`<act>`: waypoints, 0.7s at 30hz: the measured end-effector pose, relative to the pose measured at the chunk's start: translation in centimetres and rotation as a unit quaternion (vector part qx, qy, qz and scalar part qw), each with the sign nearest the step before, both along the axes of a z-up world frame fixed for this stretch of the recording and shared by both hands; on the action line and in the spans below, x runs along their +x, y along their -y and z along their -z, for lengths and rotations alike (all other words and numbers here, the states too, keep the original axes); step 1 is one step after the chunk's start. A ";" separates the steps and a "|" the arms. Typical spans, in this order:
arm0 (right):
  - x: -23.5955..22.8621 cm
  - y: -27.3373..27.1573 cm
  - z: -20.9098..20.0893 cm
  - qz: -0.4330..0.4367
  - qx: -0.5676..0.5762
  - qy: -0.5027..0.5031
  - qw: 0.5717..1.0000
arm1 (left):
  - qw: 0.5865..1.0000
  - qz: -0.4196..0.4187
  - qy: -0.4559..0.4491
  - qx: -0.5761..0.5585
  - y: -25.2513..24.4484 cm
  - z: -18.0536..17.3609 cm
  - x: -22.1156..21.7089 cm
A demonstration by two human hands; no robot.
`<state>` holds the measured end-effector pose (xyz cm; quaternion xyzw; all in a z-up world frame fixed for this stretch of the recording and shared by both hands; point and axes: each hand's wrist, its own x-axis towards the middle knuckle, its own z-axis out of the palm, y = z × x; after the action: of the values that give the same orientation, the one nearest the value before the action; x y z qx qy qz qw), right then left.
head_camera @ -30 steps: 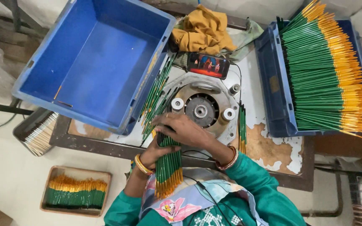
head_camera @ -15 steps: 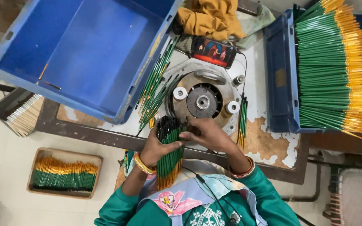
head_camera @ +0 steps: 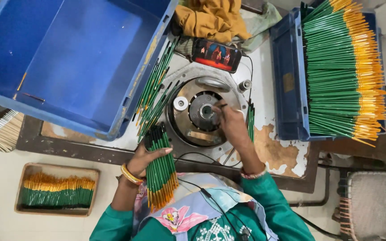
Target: The person uses a rotating grinding machine to sharpen the tips of green and yellow sticks, likely matches. They hold bundles of sticks in their left hand and feed them into the spinning wheel with their right hand, then place the processed sticks into a blue bin.
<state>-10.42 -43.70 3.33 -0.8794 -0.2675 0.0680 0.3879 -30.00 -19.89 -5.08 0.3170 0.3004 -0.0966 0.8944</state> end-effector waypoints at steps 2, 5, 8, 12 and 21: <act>1.1 -1.5 2.5 -0.019 -0.039 0.033 0.998 | 0.998 0.008 0.032 0.049 0.1 0.0 0.3; -0.1 -1.9 2.4 -0.015 -0.083 0.042 0.996 | 0.994 0.013 0.070 0.080 0.3 0.6 -1.0; 0.8 -1.7 3.5 -0.055 -0.030 0.159 0.985 | 0.995 0.004 0.040 0.090 0.7 0.1 0.0; 0.1 -1.2 3.6 -0.074 -0.108 0.133 0.983 | 0.994 0.035 0.019 0.098 1.3 0.1 0.0; -2.5 -3.6 -5.4 0.002 0.028 -0.011 1.000 | 0.960 0.060 0.149 0.228 2.1 -3.8 2.4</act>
<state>-12.90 -40.11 8.69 -0.8679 -0.2630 0.0698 0.4156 -27.62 -21.96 -1.30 0.5405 0.1586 -0.0306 0.8257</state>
